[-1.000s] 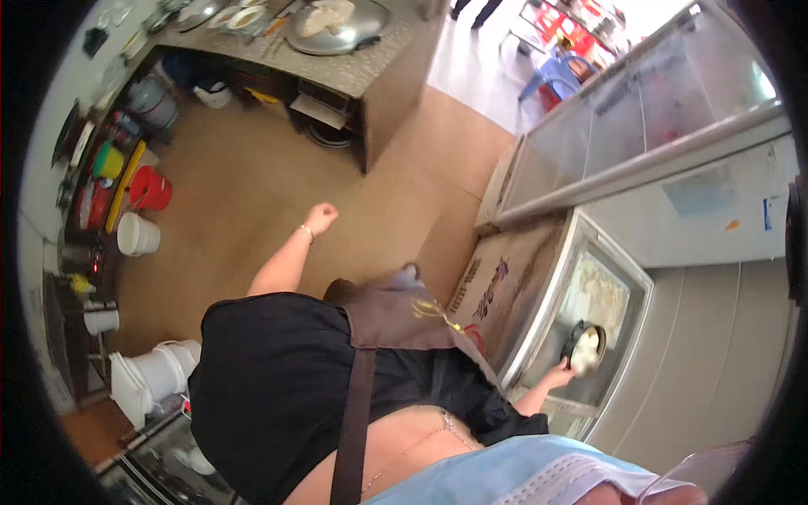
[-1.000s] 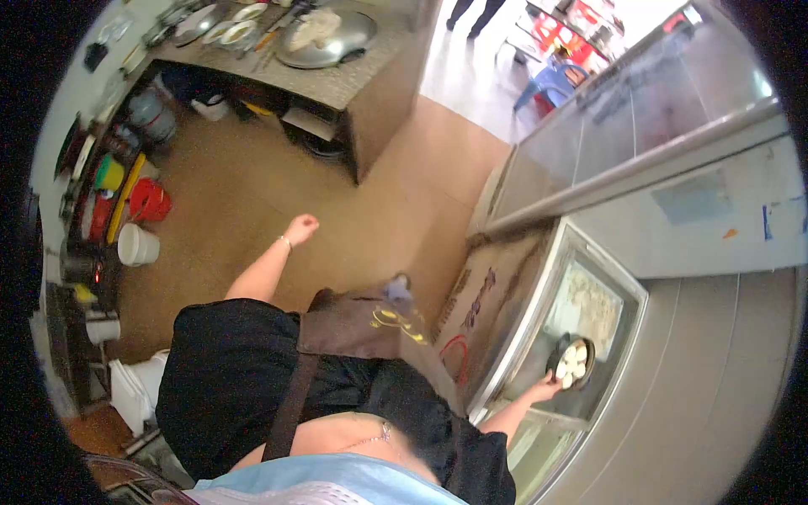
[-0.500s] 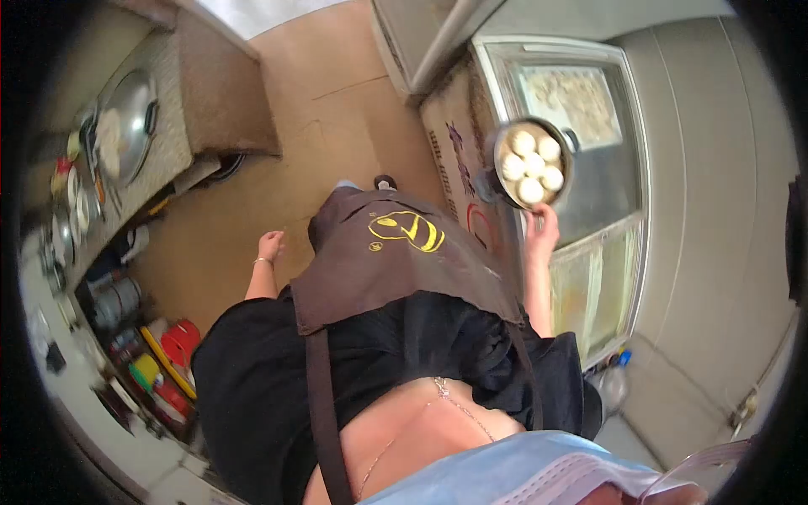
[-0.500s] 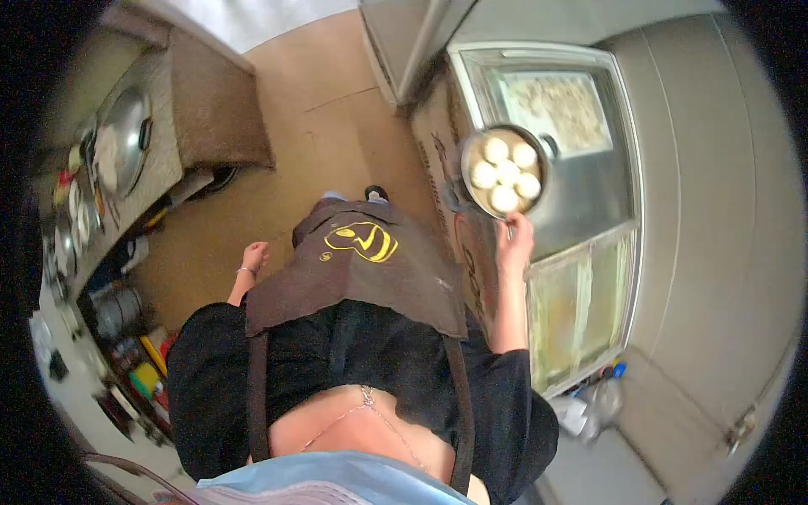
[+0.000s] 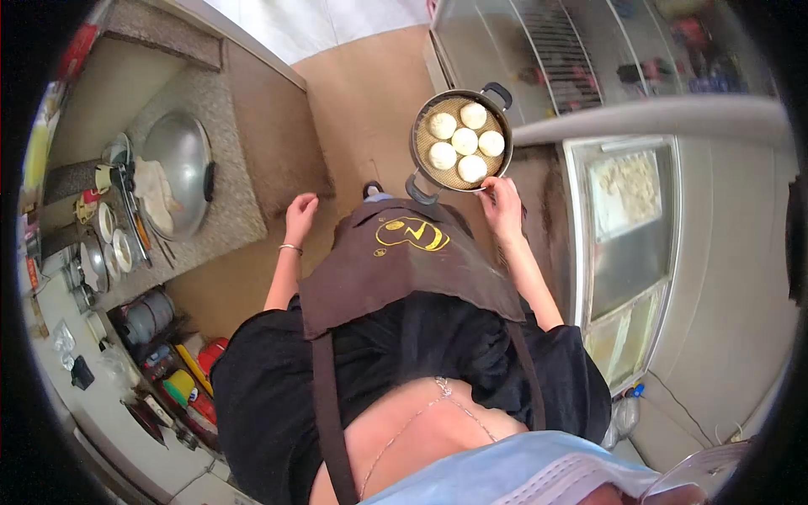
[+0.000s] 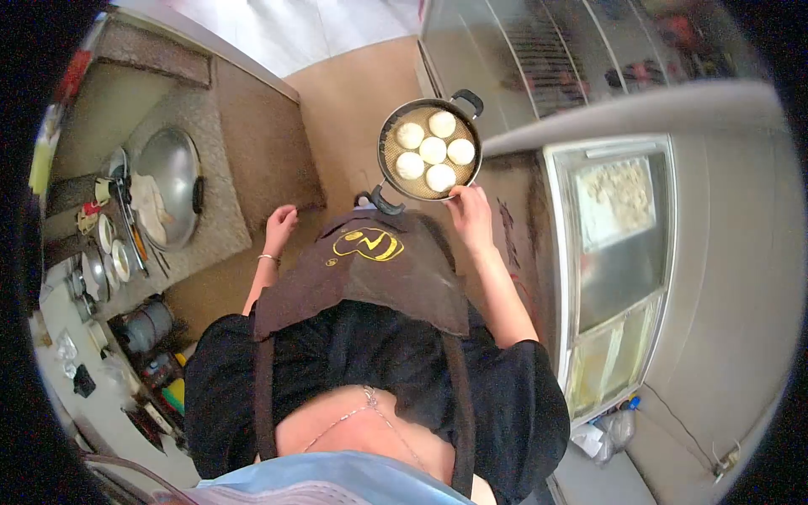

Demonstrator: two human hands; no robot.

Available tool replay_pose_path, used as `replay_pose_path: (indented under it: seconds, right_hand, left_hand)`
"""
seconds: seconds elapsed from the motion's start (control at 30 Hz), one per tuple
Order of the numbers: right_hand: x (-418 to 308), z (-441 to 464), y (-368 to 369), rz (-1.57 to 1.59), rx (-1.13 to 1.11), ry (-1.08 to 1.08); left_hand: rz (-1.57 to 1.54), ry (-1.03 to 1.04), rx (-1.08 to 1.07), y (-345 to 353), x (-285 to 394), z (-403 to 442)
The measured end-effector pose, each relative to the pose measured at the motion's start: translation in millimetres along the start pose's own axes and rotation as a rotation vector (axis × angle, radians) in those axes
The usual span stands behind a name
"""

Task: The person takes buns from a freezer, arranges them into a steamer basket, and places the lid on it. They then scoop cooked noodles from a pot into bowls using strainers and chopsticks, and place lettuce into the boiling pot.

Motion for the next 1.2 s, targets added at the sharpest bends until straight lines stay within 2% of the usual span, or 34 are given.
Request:
replay_pose_path:
  seconds: [0.07,0.13,0.23,0.3,0.4,0.5,0.57,0.63,0.7,0.83,0.87,0.9,1.0,1.07,1.13,1.2]
  right_hand:
    - [-19,53,22,0.065,-0.018,0.014]
    - [-44,107,37,0.024,-0.052,-0.078]
    - [-61,178,57,0.044,-0.046,-0.13]
    - [-67,233,74,0.076,-0.033,-0.195]
    - [-70,315,100,0.068,-0.002,-0.284]
    - [-71,403,121,0.105,-0.068,-0.314]
    - [-74,463,132,0.126,-0.092,-0.33]
    - [-81,529,142,0.149,-0.068,-0.409]
    - [-92,587,154,0.142,-0.105,-0.452]
    - [-101,710,201,0.073,-0.27,-0.513]
    - [-113,739,208,0.053,-0.253,-0.584]
    - [-124,765,219,0.05,-0.328,-0.54]
    - [-158,844,254,0.158,-0.316,-0.506]
    - [-192,898,274,0.158,-0.327,-0.617]
    - [-216,948,296,0.175,-0.334,-0.719]
    - [-249,995,314,0.17,-0.336,-0.803]
  left_hand:
    - [-0.018,0.194,0.006,17,97,42]
    - [0.092,0.389,0.01,35,183,85]
    - [0.045,0.514,0.046,62,273,138]
    - [-0.002,0.563,0.011,70,307,185]
    - [-0.002,0.568,0.005,64,324,266]
    - [0.084,0.464,0.096,37,321,329]
    - [0.071,0.445,0.191,11,307,366]
    - [0.045,0.429,0.275,-10,329,402]
    - [-0.021,0.287,0.379,-26,343,414]
    - [-0.021,0.216,0.575,-58,347,464]
    - [-0.13,0.215,0.601,-63,341,485]
    - [-0.141,0.175,0.609,-68,342,505]
    - [-0.145,0.117,0.573,-89,373,576]
    - [-0.199,0.155,0.621,-110,386,637]
    - [-0.196,0.171,0.665,-123,428,680]
    - [-0.208,0.235,0.635,-137,459,729]
Point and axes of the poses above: each hand's wrist, its own z-axis towards the middle knuckle, its own y-axis out of the palm, x = y × z, the point moved 5 cm from there along z, towards the middle knuckle, and after that the axes turned 10 degrees about -z, right-handed, at the moved point
